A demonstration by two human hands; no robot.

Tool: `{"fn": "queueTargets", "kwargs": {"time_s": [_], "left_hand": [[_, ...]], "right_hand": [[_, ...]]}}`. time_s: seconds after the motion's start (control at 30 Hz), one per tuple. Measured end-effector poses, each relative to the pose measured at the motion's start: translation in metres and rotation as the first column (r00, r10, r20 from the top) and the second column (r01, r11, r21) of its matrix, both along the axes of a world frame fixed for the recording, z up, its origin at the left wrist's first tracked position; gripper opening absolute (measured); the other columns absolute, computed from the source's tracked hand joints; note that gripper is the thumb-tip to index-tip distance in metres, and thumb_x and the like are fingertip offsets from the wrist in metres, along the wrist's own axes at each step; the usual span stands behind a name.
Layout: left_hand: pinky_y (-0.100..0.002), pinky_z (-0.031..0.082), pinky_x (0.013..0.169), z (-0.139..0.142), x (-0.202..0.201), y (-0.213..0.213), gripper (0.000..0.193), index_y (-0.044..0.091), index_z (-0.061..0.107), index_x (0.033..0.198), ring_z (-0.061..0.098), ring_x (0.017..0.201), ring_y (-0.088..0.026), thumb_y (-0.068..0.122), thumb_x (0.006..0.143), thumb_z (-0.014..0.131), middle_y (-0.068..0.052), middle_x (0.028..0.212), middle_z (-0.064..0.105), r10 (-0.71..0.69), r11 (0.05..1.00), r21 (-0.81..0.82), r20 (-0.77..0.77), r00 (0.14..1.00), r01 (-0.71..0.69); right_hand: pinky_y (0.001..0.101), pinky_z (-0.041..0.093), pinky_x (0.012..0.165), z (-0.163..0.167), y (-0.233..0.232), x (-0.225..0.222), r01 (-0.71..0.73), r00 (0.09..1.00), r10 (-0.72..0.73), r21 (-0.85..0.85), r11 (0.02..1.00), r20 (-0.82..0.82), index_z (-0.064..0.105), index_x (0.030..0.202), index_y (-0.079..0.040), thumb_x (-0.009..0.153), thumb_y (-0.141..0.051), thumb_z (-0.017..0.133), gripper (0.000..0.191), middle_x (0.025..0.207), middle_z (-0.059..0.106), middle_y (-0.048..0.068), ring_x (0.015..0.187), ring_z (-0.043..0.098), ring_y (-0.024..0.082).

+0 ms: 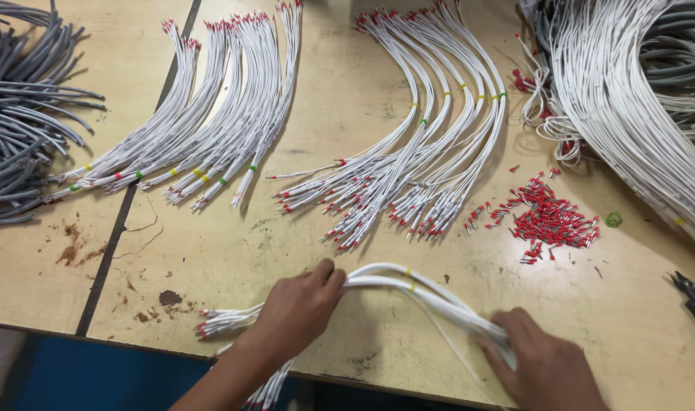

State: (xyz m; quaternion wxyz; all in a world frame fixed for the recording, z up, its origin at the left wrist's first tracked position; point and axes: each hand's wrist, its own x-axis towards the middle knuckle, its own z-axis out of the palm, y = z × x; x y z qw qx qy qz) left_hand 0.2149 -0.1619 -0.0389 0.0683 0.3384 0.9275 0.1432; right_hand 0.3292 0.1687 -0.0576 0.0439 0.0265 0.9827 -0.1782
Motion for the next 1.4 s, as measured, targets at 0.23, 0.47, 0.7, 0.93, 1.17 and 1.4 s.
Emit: {"fn": "queueTargets", "kwargs": {"time_s": [0.23, 0.47, 0.7, 0.93, 1.17, 1.4], "left_hand": [[-0.035, 0.054, 0.054, 0.003, -0.016, 0.021, 0.024, -0.002, 0.061, 0.102, 0.069, 0.075, -0.023, 0.006, 0.079, 0.065, -0.012, 0.094, 0.062, -0.099, 0.993, -0.094, -0.348, 0.932, 0.071], [-0.037, 0.051, 0.054, 0.077, -0.007, 0.001, 0.018, 0.002, 0.066, 0.093, 0.066, 0.065, -0.024, 0.012, 0.081, 0.074, -0.008, 0.08, 0.061, -0.057, 0.967, 0.208, -0.378, 0.924, 0.145], [-0.033, 0.051, 0.054, 0.109, 0.032, -0.049, 0.018, -0.002, 0.071, 0.099, 0.063, 0.065, -0.016, 0.009, 0.086, 0.075, -0.002, 0.073, 0.058, -0.364, 0.93, -0.164, -0.527, 0.768, 0.329], [-0.048, 0.053, 0.088, 0.059, 0.046, -0.041, 0.048, -0.005, 0.068, 0.103, 0.067, 0.1, -0.034, 0.035, 0.08, 0.076, -0.023, 0.104, 0.068, -0.292, 0.948, -0.004, -0.403, 0.867, 0.318], [-0.046, 0.052, 0.099, 0.034, 0.064, 0.06, 0.051, -0.007, 0.058, 0.132, 0.063, 0.118, -0.038, 0.021, 0.092, 0.075, -0.024, 0.132, 0.063, -0.215, 0.873, 0.423, -0.114, 0.97, 0.243], [-0.047, 0.054, 0.074, 0.007, 0.012, 0.162, 0.03, 0.003, 0.064, 0.112, 0.07, 0.08, -0.037, 0.025, 0.092, 0.067, -0.018, 0.081, 0.07, -0.297, 0.856, 0.513, 0.404, 0.865, 0.054]], "right_hand": [[0.0399, 0.058, 0.059, 0.013, 0.012, -0.014, 0.084, 0.996, -0.084, -0.023, 0.996, -0.027, 0.066, 0.103, -0.015, 0.081, -0.043, 0.078, 0.037, 0.089, 0.068, 0.003, 0.065, 0.071, 0.026], [0.0345, 0.057, 0.053, 0.011, 0.021, -0.005, 0.134, 0.988, -0.153, -0.44, 0.888, -0.007, 0.07, 0.096, -0.009, 0.087, -0.024, 0.073, 0.018, 0.082, 0.065, 0.003, 0.061, 0.066, 0.021], [0.0371, 0.052, 0.075, 0.031, 0.038, -0.027, -0.282, 0.939, 0.202, -0.286, 0.916, -0.278, 0.073, 0.089, -0.012, 0.071, -0.01, 0.076, 0.019, 0.08, 0.069, 0.004, 0.08, 0.066, 0.023], [0.0418, 0.048, 0.086, 0.038, 0.031, -0.047, -0.424, 0.858, 0.384, -0.047, 0.905, -0.342, 0.073, 0.096, -0.011, 0.065, -0.013, 0.08, 0.032, 0.083, 0.065, 0.006, 0.089, 0.062, 0.027], [0.0416, 0.049, 0.083, 0.054, 0.018, -0.048, -0.441, 0.826, 0.408, 0.004, 0.898, -0.388, 0.072, 0.095, -0.01, 0.068, -0.012, 0.079, 0.028, 0.087, 0.065, 0.005, 0.092, 0.064, 0.027], [0.0401, 0.05, 0.092, 0.054, 0.032, -0.049, -0.337, 0.826, 0.227, -0.13, 0.933, -0.516, 0.067, 0.11, -0.005, 0.07, -0.003, 0.073, 0.04, 0.111, 0.066, 0.011, 0.108, 0.063, 0.029]]}}
